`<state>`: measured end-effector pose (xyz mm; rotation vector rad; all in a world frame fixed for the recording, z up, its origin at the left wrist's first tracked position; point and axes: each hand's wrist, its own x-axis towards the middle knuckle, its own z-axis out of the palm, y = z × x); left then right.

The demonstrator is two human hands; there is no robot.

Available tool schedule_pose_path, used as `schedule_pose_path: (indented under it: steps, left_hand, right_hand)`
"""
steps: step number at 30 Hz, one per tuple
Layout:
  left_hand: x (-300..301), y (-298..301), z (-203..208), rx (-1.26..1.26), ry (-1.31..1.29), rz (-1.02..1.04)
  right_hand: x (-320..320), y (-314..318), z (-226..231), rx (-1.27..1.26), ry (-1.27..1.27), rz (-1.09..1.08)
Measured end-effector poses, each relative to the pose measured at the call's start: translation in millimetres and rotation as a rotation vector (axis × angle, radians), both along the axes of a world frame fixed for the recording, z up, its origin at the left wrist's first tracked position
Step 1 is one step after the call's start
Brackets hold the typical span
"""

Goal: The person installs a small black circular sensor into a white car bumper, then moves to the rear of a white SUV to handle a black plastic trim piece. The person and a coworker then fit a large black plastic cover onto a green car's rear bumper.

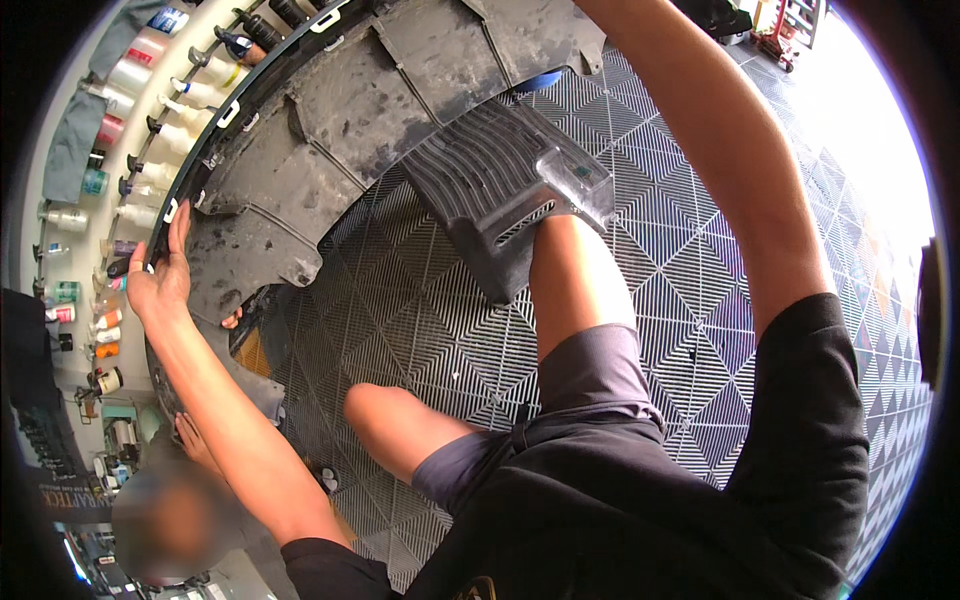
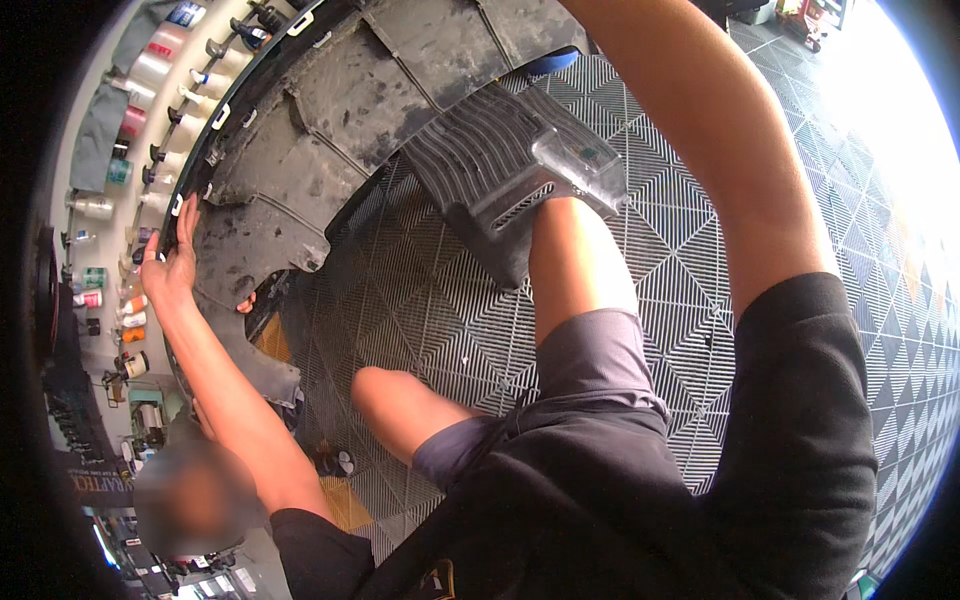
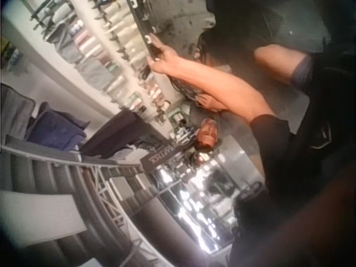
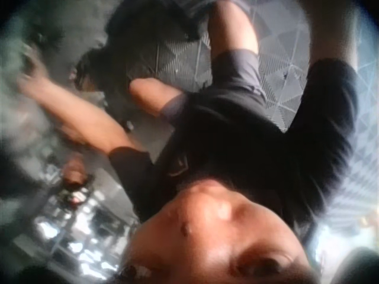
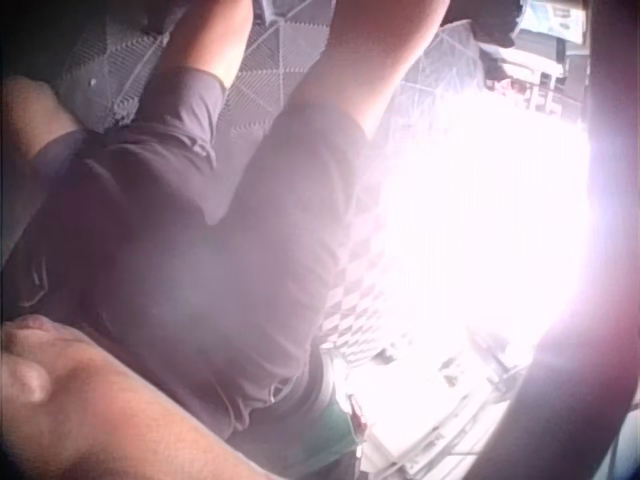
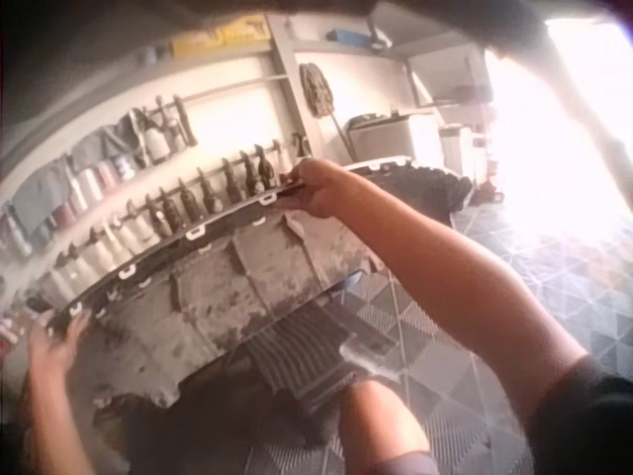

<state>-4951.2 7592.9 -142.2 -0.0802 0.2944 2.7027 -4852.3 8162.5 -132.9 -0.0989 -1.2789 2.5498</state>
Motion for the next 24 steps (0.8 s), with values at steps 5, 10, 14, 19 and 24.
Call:
schedule_pose_path:
  steps: [5, 10, 14, 19, 24]
  left_hand:
    - [-7.3, -15.7, -15.9, -0.056, 0.114, -0.028]
    - [-12.5, -14.7, -20.9, -0.137, 0.174, -0.04]
    - [-7.9, -17.3, -20.7, -0.172, 0.135, 0.007]
    - [9.4, -24.3, -37.3, -0.238, 0.186, 0.127]
    - [75.8, -12.6, -104.2, -0.25, 0.278, 0.197]
  right_hand:
    - [0.9, -5.2, -3.9, 0.002, -0.017, 0.034]
    - [12.9, -0.9, -7.6, 0.087, 0.054, 0.078]
    - [26.0, -16.5, -4.1, 0.149, 0.026, 0.003]
    - [42.6, -40.6, -12.0, 0.049, -0.038, -0.198]
    - [82.3, -30.6, -89.6, 0.025, 0.047, -0.469]
